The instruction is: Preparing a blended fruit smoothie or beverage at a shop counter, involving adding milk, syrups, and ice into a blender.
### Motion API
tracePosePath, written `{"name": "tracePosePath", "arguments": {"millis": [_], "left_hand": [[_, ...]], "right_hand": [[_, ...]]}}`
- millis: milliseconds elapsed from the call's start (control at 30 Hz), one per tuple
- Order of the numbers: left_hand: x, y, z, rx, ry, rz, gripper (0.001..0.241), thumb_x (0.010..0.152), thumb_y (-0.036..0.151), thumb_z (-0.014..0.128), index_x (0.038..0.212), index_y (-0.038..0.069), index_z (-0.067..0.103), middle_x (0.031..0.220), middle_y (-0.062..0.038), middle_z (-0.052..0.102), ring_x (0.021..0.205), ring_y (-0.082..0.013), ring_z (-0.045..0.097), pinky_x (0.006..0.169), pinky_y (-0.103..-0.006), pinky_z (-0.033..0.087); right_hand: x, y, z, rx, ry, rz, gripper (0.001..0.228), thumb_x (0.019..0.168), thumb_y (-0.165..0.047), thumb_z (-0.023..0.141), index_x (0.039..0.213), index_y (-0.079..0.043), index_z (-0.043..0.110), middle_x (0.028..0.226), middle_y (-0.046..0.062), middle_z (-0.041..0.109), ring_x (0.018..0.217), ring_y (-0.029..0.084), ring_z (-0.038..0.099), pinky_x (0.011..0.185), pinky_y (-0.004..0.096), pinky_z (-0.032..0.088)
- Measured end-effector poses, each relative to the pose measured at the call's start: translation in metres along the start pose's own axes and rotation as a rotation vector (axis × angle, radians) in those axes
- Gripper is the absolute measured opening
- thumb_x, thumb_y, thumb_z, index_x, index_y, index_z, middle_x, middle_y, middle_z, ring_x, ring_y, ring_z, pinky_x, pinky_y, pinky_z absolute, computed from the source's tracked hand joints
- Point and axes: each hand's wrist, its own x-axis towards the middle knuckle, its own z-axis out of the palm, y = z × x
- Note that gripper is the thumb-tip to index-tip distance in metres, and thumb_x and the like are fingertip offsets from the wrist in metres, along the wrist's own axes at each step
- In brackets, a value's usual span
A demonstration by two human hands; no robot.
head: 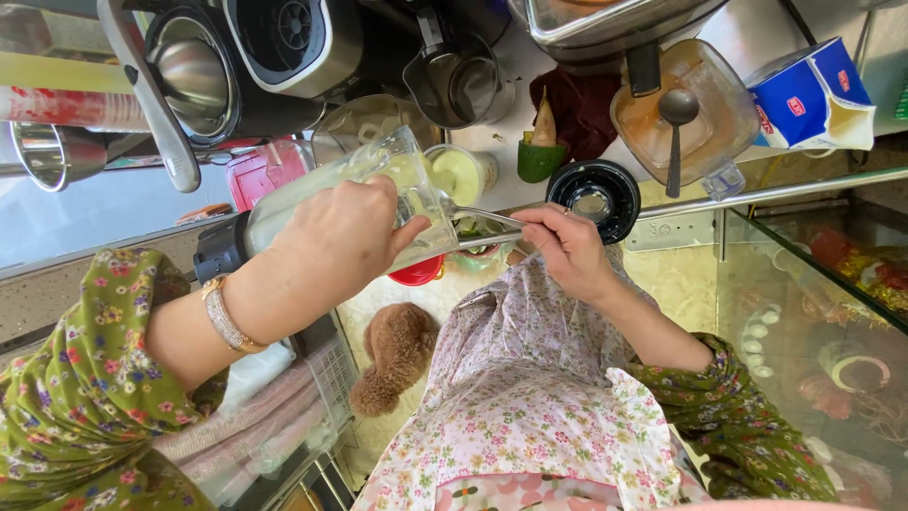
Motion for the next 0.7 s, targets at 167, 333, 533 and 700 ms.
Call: {"name": "tracePosePath", "arguments": {"millis": [167, 333, 533, 700], "left_hand": [[0.008, 0.011, -0.007, 0.009, -0.002, -0.01, 0.05, 0.093, 0.048, 0.067, 0.087, -0.002, 0.065, 0.071, -0.024, 0.069, 0.07, -0.0443, 0.07, 0.059, -0.0514, 0.056], [0.015, 0.023, -0.011, 0.014, -0.034, 0.01, 0.048, 0.092, 0.045, 0.068, 0.089, -0.003, 0.066, 0.078, -0.024, 0.071, 0.074, -0.0414, 0.072, 0.061, -0.0488, 0.058], [0.02, 0.027, -0.022, 0.015, -0.136, -0.059, 0.05, 0.095, 0.047, 0.065, 0.093, -0.003, 0.068, 0.083, -0.024, 0.072, 0.08, -0.0419, 0.072, 0.068, -0.0501, 0.058], [0.023, 0.029, -0.024, 0.052, -0.161, -0.057, 0.051, 0.095, 0.048, 0.065, 0.094, -0.002, 0.069, 0.085, -0.023, 0.071, 0.081, -0.0417, 0.072, 0.068, -0.0499, 0.058]], "right_hand": [[0.039, -0.015, 0.025, -0.018, -0.069, -0.106, 0.018, 0.099, -0.002, 0.064, 0.116, -0.001, 0.07, 0.093, 0.009, 0.066, 0.077, 0.019, 0.069, 0.068, 0.032, 0.054], [0.063, -0.01, 0.048, -0.176, -0.125, -0.339, 0.014, 0.098, -0.004, 0.069, 0.11, 0.002, 0.067, 0.094, 0.016, 0.064, 0.086, 0.033, 0.064, 0.075, 0.039, 0.051], [0.008, 0.006, 0.015, -0.071, 0.074, -0.044, 0.016, 0.099, -0.004, 0.062, 0.114, 0.0, 0.068, 0.094, 0.012, 0.068, 0.08, 0.026, 0.067, 0.071, 0.035, 0.054], [-0.003, -0.003, 0.014, 0.04, 0.089, 0.109, 0.016, 0.1, -0.006, 0.06, 0.113, -0.001, 0.068, 0.092, 0.009, 0.068, 0.077, 0.019, 0.07, 0.069, 0.031, 0.055]]}}
